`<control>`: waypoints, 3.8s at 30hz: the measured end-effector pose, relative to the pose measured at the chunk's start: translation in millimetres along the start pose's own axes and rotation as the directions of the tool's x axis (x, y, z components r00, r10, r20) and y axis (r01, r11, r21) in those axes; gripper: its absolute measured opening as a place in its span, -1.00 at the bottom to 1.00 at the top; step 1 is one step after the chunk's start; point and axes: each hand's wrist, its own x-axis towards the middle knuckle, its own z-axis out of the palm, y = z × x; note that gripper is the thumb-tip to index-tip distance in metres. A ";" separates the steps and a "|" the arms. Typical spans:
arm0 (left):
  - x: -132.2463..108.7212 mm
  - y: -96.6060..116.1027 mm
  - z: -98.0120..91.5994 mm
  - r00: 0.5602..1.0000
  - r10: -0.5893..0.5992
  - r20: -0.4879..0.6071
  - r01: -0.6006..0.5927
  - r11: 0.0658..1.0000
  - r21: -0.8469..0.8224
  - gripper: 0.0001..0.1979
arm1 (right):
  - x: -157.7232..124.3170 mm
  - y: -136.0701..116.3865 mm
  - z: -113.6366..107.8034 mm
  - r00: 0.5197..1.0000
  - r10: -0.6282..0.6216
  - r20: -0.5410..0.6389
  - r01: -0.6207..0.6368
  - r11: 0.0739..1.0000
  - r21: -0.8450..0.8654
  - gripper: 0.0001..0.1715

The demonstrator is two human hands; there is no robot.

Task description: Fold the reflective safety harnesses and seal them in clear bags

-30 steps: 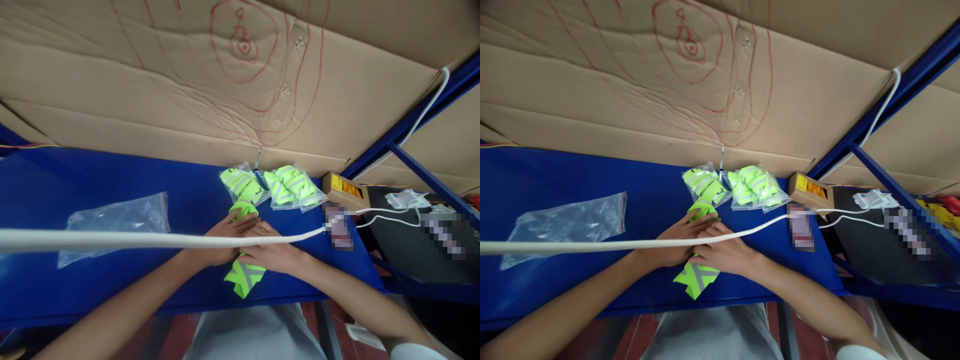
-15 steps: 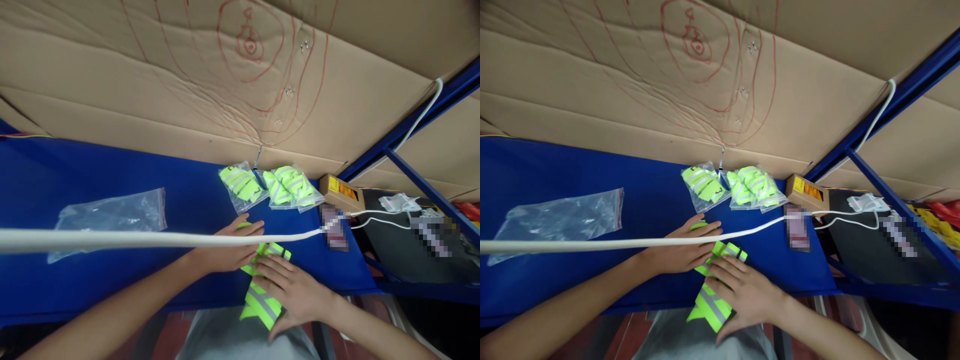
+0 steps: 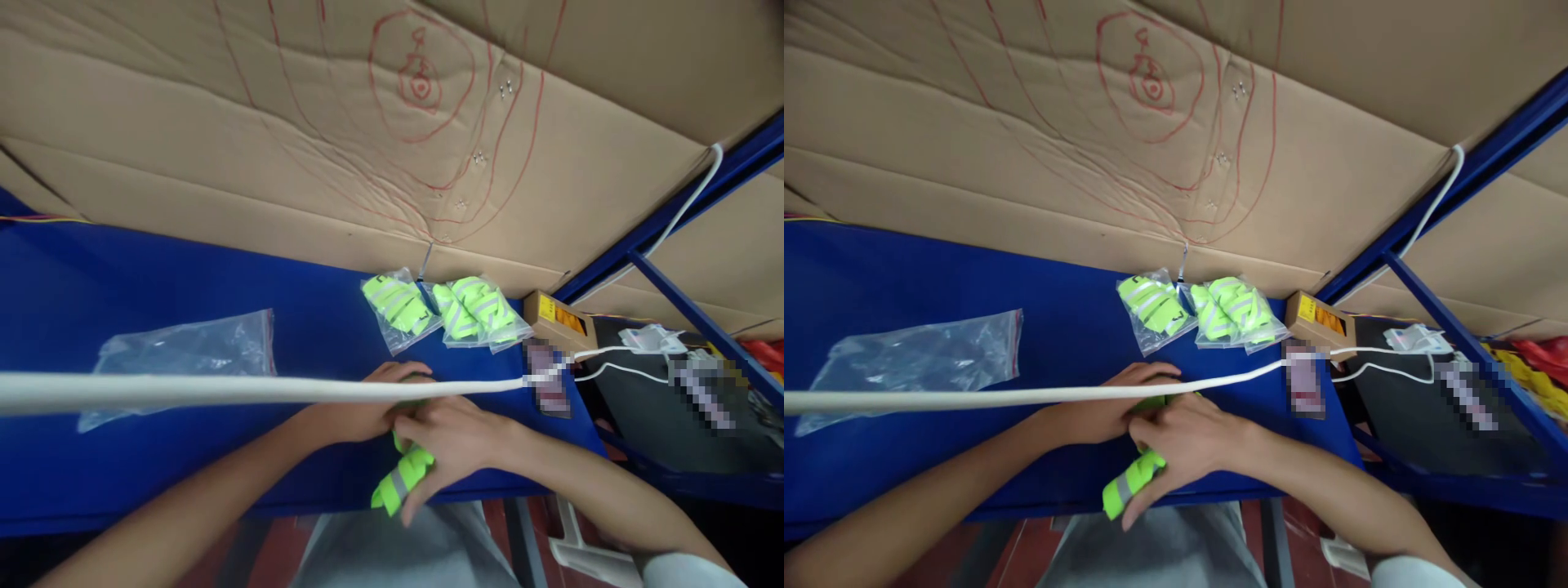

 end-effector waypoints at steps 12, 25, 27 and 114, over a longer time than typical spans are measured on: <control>6.0 -15.3 -27.3 0.998 -0.059 -0.014 0.055 0.972 -0.228 -0.78 | 32.1 8.2 25.7 0.953 -0.019 -0.303 0.005 0.999 -0.047 -0.31; 4.2 -21.6 -13.4 0.997 -0.054 -0.063 0.043 0.985 -0.166 -0.69 | -40.9 5.6 29.5 0.966 -0.098 -0.239 0.091 0.995 -0.041 -0.25; 7.1 -12.8 -7.7 0.994 -0.087 -0.061 0.071 0.971 -0.230 -0.69 | -46.3 4.4 30.2 0.969 -0.106 -0.222 0.086 0.991 -0.099 -0.30; -16.3 42.1 22.6 0.442 -0.756 -0.483 0.498 0.655 -0.569 -0.66 | -33.7 31.2 25.5 0.794 0.606 0.054 0.079 -0.191 0.978 -0.40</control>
